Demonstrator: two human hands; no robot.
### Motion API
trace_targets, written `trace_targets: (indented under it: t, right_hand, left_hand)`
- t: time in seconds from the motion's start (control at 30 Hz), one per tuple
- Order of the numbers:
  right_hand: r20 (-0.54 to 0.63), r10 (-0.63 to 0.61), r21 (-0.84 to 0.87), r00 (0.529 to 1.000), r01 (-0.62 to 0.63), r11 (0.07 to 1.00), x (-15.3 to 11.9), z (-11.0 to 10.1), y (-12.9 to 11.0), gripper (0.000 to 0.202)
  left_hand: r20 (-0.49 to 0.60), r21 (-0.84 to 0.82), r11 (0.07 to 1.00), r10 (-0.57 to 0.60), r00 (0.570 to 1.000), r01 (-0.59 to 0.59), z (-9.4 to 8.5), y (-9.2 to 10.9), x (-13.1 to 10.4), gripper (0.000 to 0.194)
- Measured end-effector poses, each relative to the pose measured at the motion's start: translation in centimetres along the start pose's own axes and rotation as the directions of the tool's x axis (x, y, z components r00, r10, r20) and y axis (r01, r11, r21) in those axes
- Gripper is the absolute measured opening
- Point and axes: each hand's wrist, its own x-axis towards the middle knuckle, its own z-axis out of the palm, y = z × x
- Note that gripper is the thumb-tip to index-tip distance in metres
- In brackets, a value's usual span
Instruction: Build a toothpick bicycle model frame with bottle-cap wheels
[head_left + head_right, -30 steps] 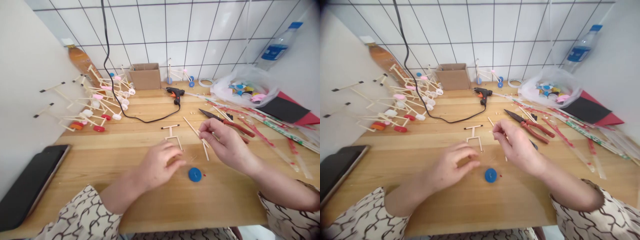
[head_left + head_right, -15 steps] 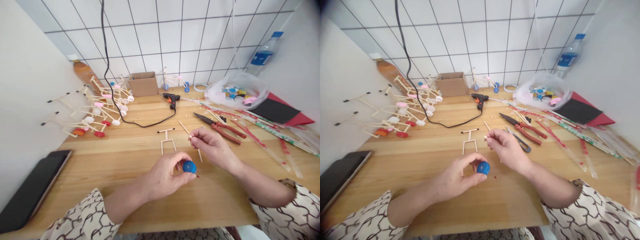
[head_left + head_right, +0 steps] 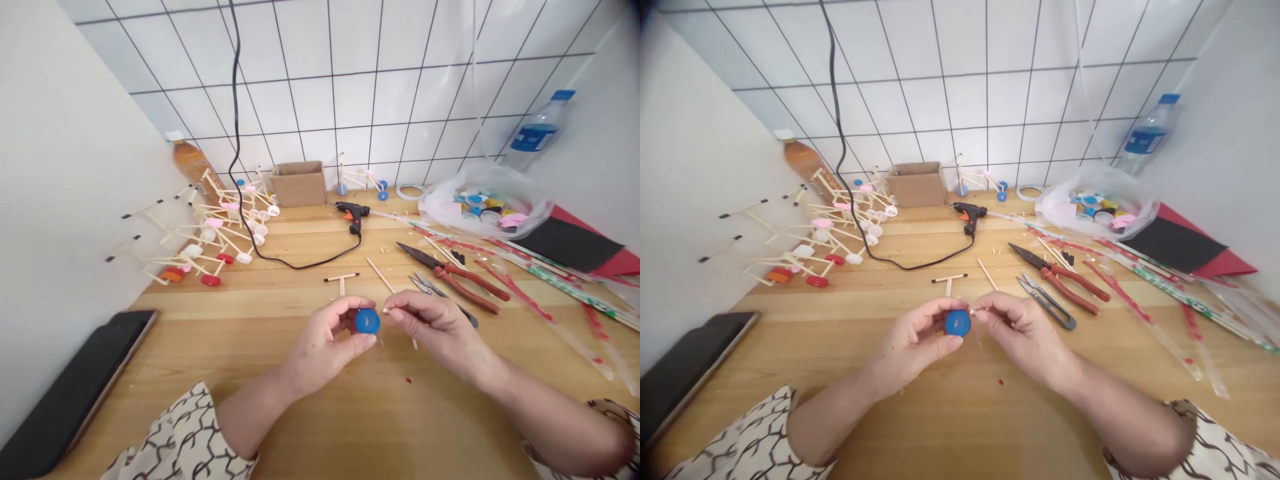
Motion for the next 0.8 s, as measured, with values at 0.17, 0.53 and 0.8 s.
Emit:
trace_targets:
  t: [0.17,0.53,0.8]
  right_hand:
    - [0.048,-0.066,-0.15,0.997,0.073,0.986,-0.2,0.4,-0.1,0.015]
    - [0.096,-0.207,-0.388,0.974,0.228,0.893,-0.8,0.9,-0.3,0.012]
    - [0.128,-0.295,-0.497,0.947,0.319,0.807,-1.1,0.7,0.2,0.015]
  left_hand:
    - [-0.03,0.049,0.999,-0.007,1.0,0.008,-0.3,0.2,0.0,0.034]
    - [0.009,0.051,0.998,-0.029,1.0,0.029,-0.1,0.6,-0.3,0.029]
    - [-0.051,0.106,0.993,0.051,0.997,-0.045,0.1,0.3,-0.3,0.033]
